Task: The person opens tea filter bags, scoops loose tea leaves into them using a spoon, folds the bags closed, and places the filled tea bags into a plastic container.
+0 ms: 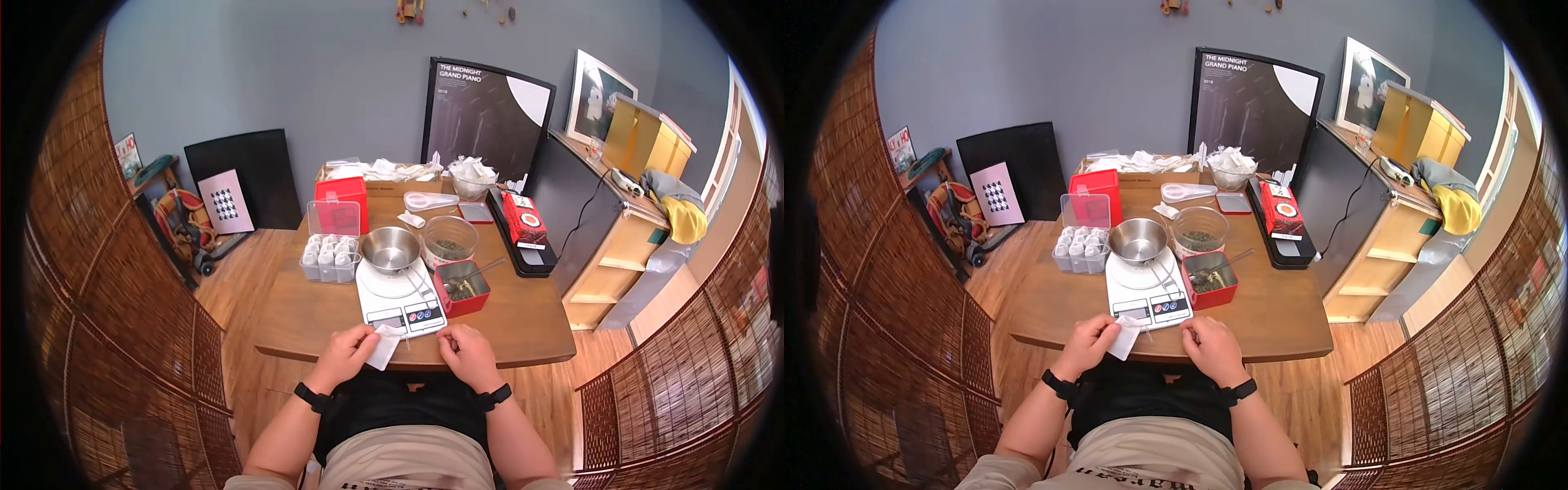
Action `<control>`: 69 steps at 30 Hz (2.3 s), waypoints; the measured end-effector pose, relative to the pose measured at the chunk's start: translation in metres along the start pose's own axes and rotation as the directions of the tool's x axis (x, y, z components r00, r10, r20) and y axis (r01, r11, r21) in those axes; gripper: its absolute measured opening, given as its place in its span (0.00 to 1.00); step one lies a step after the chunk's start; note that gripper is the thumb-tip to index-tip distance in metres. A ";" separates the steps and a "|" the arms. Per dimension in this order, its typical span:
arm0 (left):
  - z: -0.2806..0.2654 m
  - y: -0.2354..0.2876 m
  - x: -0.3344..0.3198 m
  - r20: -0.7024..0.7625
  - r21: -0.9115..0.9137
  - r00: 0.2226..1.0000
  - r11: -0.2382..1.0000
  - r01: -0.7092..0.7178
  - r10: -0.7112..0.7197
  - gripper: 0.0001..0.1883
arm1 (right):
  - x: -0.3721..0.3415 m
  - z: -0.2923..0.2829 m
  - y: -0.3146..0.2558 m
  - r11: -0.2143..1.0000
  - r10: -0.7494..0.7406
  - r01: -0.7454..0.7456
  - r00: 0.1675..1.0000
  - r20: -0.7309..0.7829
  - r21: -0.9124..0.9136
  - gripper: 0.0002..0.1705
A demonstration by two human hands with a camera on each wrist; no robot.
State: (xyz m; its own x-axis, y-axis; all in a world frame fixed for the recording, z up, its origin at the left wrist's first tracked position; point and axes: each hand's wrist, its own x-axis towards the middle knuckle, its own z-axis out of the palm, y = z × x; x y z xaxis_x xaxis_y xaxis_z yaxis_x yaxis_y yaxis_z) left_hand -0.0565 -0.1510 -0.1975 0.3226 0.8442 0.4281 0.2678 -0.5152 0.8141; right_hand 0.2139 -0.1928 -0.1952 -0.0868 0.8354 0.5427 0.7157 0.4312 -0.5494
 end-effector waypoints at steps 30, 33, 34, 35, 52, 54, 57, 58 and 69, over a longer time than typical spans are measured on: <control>-0.001 0.001 -0.002 0.034 0.063 0.999 0.997 0.034 -0.036 0.10 | -0.001 0.002 0.000 0.994 -0.091 0.090 0.996 -0.020 -0.061 0.03; 0.000 0.001 -0.002 0.022 0.076 1.000 0.997 0.003 -0.005 0.11 | 0.000 0.001 -0.001 0.994 -0.085 0.084 0.996 -0.011 -0.071 0.03; 0.000 0.001 -0.002 0.022 0.076 1.000 0.997 0.003 -0.005 0.11 | -0.001 0.001 -0.001 0.994 -0.081 0.080 0.997 -0.008 -0.073 0.03; 0.000 0.002 -0.002 0.023 0.073 1.000 0.997 0.010 -0.012 0.11 | -0.001 0.001 -0.001 0.994 -0.081 0.080 0.997 -0.008 -0.073 0.03; 0.001 0.000 -0.002 0.023 0.080 1.000 0.997 -0.019 0.017 0.11 | -0.001 -0.002 -0.004 0.995 -0.049 0.051 0.999 0.023 -0.087 0.02; 0.001 0.001 -0.002 0.026 0.083 0.999 0.996 -0.026 0.024 0.11 | -0.001 -0.002 -0.005 0.995 -0.052 0.054 0.998 0.022 -0.086 0.02; 0.001 0.001 -0.002 0.023 0.075 1.000 0.997 -0.012 0.010 0.11 | -0.001 -0.001 -0.004 0.994 -0.058 0.060 0.998 0.022 -0.088 0.02; 0.001 0.001 -0.002 0.024 0.074 1.000 0.997 -0.013 0.011 0.11 | -0.001 -0.001 -0.004 0.994 -0.061 0.063 0.998 0.020 -0.091 0.02; 0.001 0.000 -0.003 0.018 0.084 1.000 0.996 -0.023 0.021 0.09 | -0.001 -0.001 -0.004 0.993 -0.074 0.075 0.997 0.020 -0.086 0.02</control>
State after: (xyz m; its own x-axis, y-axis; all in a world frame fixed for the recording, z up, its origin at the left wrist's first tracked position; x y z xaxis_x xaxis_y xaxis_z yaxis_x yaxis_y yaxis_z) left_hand -0.0566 -0.1538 -0.1998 0.3447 0.8302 0.4381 0.3353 -0.5448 0.7686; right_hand 0.2120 -0.1956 -0.1935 -0.1532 0.8080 0.5689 0.7639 0.4621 -0.4505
